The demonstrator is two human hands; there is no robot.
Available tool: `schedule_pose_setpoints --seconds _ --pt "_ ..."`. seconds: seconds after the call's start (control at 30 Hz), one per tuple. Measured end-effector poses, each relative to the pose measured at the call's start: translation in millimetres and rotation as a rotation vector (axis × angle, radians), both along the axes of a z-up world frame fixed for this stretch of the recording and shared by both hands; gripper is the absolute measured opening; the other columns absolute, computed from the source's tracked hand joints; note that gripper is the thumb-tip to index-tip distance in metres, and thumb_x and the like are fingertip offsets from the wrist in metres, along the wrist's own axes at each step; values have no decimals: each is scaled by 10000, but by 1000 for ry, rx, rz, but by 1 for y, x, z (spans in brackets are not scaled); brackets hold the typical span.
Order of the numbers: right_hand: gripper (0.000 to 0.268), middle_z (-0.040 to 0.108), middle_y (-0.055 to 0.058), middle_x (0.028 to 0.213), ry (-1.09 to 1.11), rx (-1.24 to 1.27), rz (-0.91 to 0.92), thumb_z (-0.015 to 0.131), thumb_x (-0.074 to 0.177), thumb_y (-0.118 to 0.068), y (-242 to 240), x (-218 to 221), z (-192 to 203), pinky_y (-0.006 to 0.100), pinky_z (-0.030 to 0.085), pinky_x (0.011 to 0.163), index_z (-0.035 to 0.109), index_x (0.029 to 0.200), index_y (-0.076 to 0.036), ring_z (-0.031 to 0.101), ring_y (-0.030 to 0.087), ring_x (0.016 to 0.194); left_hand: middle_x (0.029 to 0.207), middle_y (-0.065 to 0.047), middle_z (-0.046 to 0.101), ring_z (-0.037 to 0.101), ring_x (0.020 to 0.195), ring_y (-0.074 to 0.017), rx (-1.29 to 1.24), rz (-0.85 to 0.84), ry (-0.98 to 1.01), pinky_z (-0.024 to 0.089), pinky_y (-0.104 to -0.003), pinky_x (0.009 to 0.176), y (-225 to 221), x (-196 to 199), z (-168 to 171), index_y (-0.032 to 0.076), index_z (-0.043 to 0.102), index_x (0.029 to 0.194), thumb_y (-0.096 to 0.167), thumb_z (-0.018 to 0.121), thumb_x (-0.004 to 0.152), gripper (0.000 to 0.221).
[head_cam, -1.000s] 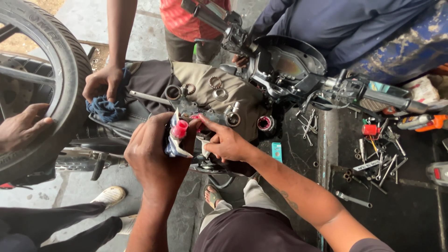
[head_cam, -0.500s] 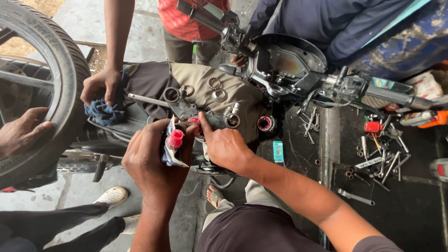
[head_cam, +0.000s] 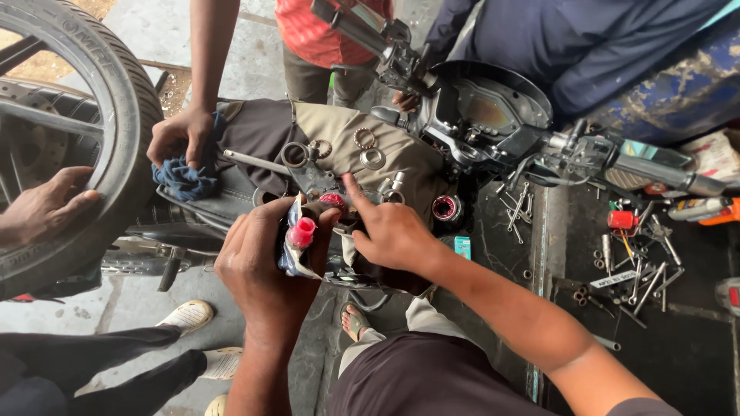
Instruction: Applying grease and assembling motorcycle steering head components.
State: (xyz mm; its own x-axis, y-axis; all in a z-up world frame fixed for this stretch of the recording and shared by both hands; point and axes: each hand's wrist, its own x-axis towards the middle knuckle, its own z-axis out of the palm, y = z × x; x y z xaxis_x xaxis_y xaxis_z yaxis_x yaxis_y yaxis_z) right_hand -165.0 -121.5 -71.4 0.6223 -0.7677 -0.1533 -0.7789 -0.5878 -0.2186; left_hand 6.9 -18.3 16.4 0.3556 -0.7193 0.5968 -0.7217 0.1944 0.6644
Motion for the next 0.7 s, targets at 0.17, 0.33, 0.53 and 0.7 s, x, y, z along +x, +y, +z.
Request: schedule_pose_setpoints --seconds 0.17,0.33,0.53,0.7 --pt "946 557 17 720 -1168 1265 -233 646 875 -95 7 -24 -38 331 507 531 171 1683 -221 519 111 517 850 -94 698 668 757 -286 -24 2 -5 505 -376 706 -2 -1 -2 40 677 994 256 919 837 360" --pt "957 527 28 760 -1529 1617 -168 615 926 -116 24 -16 -48 306 555 618 114 1720 -297 389 61 526 900 -96 708 686 804 -283 -20 1 -29 516 -373 738 -3 -1 -5 41 691 1035 245 913 856 350" --pt "1016 530 50 763 -1595 1710 -93 603 926 -105 26 11 -45 318 562 617 -3 1695 -376 425 77 530 912 -103 716 696 812 -280 12 19 -23 524 -368 754 -1 -4 -6 26 696 1041 236 912 866 348" --pt "1095 531 21 691 -1182 1516 -208 594 850 -80 39 -21 -33 306 558 571 -87 1643 -409 604 133 542 954 -99 727 721 853 -263 -13 6 -29 540 -353 778 -3 -3 -10 23 692 1060 234 909 881 352"
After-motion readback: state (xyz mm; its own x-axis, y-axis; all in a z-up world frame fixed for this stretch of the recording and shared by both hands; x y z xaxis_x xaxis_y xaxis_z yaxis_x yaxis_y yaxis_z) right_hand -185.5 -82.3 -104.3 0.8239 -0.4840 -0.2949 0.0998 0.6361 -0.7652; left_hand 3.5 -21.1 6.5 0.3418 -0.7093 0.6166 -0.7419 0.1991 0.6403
